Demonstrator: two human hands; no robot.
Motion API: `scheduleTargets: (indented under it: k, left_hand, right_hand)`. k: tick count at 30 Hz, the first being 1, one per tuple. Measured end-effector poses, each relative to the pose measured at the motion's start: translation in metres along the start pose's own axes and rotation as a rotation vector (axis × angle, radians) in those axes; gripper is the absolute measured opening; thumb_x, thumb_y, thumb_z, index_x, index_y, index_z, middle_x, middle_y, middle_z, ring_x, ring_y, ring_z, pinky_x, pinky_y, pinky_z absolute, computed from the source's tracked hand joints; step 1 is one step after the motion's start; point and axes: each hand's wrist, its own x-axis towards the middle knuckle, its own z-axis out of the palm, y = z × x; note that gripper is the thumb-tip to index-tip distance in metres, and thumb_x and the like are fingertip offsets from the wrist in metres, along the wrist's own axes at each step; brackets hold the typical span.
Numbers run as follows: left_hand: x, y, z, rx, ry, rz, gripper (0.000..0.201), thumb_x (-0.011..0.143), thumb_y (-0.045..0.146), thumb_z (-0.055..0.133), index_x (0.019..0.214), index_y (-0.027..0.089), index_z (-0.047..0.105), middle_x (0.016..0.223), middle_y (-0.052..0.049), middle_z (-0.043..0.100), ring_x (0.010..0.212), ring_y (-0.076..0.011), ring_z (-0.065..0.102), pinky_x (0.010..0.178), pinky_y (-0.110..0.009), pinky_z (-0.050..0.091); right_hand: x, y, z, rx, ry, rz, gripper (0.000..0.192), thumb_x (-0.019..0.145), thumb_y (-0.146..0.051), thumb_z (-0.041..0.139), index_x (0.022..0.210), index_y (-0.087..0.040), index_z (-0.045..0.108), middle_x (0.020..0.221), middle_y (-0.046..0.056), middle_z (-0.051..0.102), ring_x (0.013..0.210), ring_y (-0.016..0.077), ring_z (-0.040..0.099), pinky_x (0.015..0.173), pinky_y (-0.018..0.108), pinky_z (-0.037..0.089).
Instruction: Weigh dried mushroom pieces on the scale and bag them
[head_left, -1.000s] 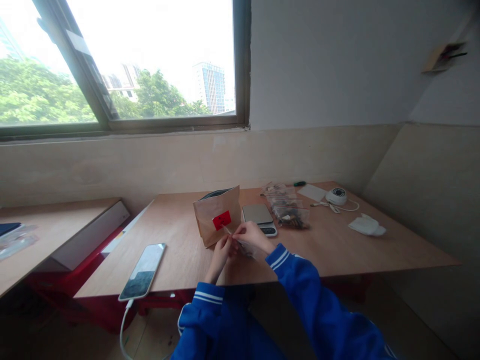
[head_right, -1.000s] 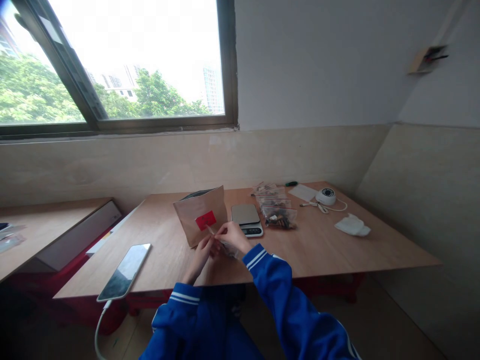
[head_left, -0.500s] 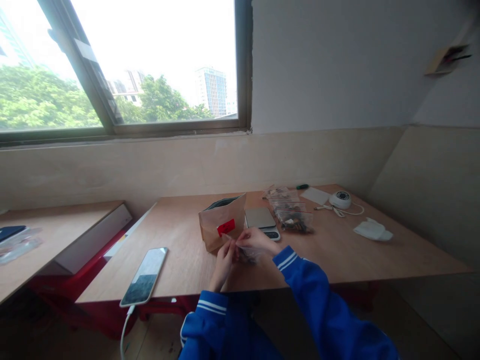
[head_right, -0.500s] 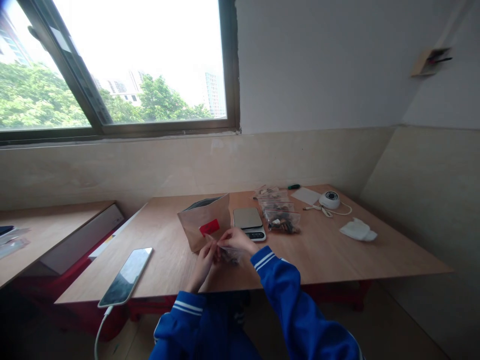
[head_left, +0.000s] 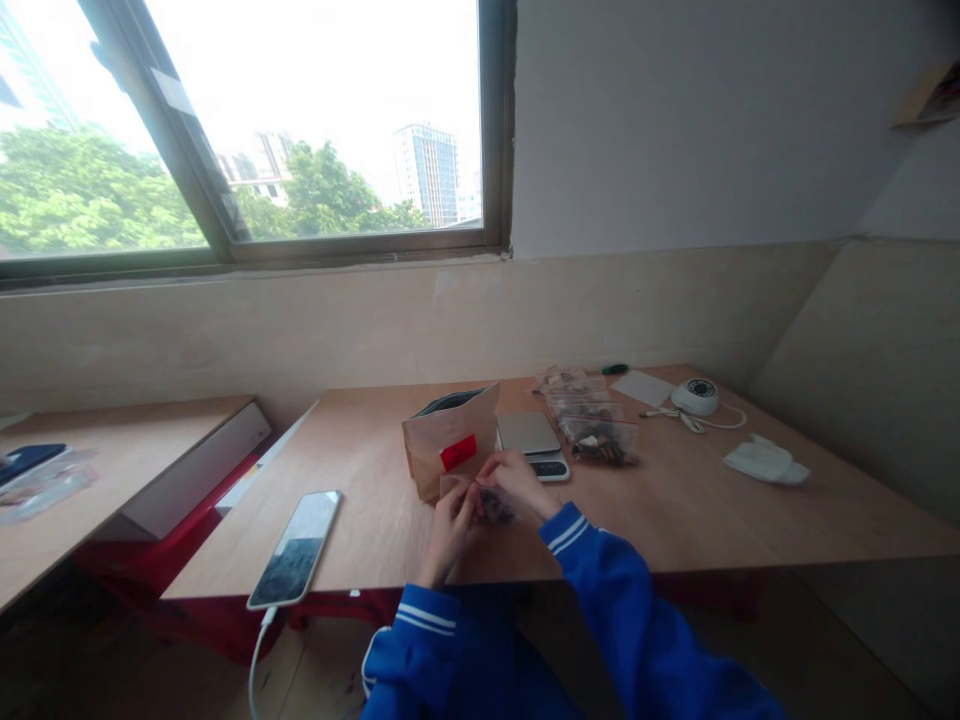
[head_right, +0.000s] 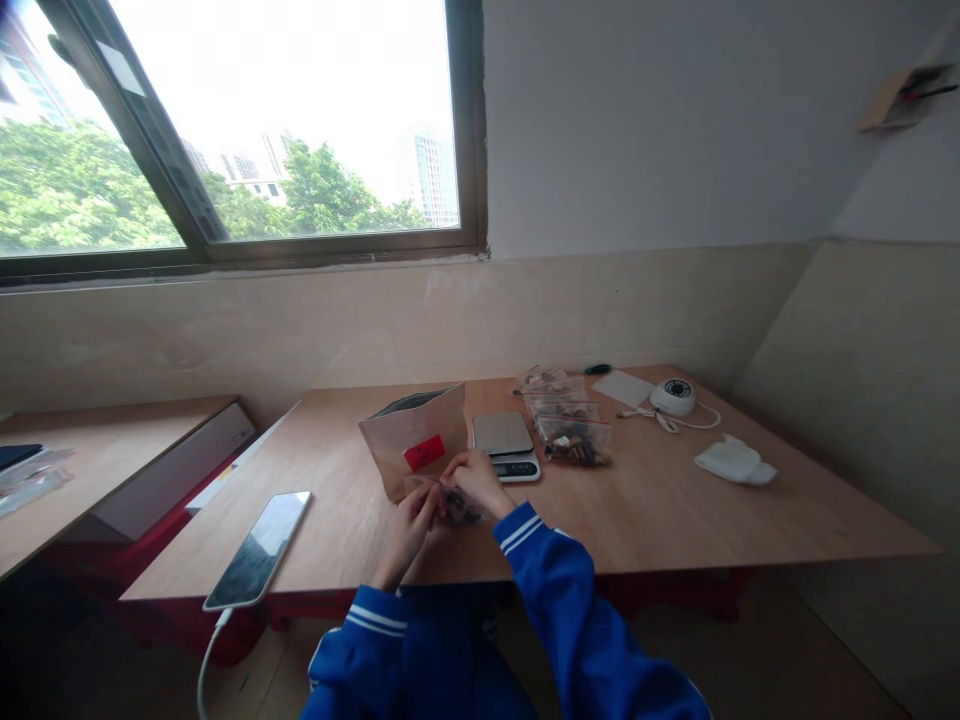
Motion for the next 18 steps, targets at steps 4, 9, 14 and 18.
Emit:
scheduleTargets:
  k: [4, 9, 14, 18]
  left_hand:
    - [-0.012, -0.004, -0.011, 0.026, -0.073, -0.044, 0.041, 0.083, 0.052, 0.049, 0.064, 0.016, 0.055, 0.058, 0.001, 0.051, 0.053, -0.0103, 0.045, 0.05, -0.023, 0.032]
    - [-0.009, -0.023, -0.02, -0.221, 0.004, -0.203, 0.046, 0.08, 0.058, 0.048, 0.078, 0.014, 0.063, 0.076, -0.006, 0.063, 0.068, -0.0158, 0.059, 0.065, -0.029, 0.047]
    - [0.003, -0.03, -0.014, -0.453, 0.046, -0.268, 0.045, 0.065, 0.035, 0.073, 0.105, 0.019, 0.059, 0.108, -0.008, 0.065, 0.105, -0.0237, 0.059, 0.099, -0.04, 0.04]
    - [0.017, -0.027, -0.001, -0.441, -0.001, -0.264, 0.053, 0.062, 0.023, 0.077, 0.111, 0.021, 0.056, 0.117, -0.007, 0.063, 0.114, -0.0239, 0.055, 0.105, -0.041, 0.035]
  right_hand:
    - [0.007, -0.013, -0.018, -0.218, 0.228, -0.121, 0.009, 0.069, -0.02, 0.058, 0.069, -0.016, 0.066, 0.067, 0.004, 0.068, 0.063, 0.0165, 0.06, 0.057, 0.024, 0.041]
    - [0.012, -0.039, -0.035, -0.262, 0.125, -0.331, 0.007, 0.074, -0.022, 0.061, 0.072, -0.018, 0.067, 0.071, 0.003, 0.069, 0.068, 0.0161, 0.061, 0.062, 0.024, 0.042]
    - [0.014, -0.051, -0.038, -0.206, -0.04, -0.449, 0.009, 0.079, -0.023, 0.059, 0.078, -0.017, 0.065, 0.071, 0.0, 0.066, 0.063, 0.0124, 0.058, 0.061, 0.022, 0.042]
    - [0.017, -0.05, -0.037, -0.266, -0.019, -0.584, 0.007, 0.081, -0.023, 0.061, 0.082, -0.018, 0.064, 0.079, 0.001, 0.065, 0.072, 0.0138, 0.058, 0.067, 0.025, 0.043]
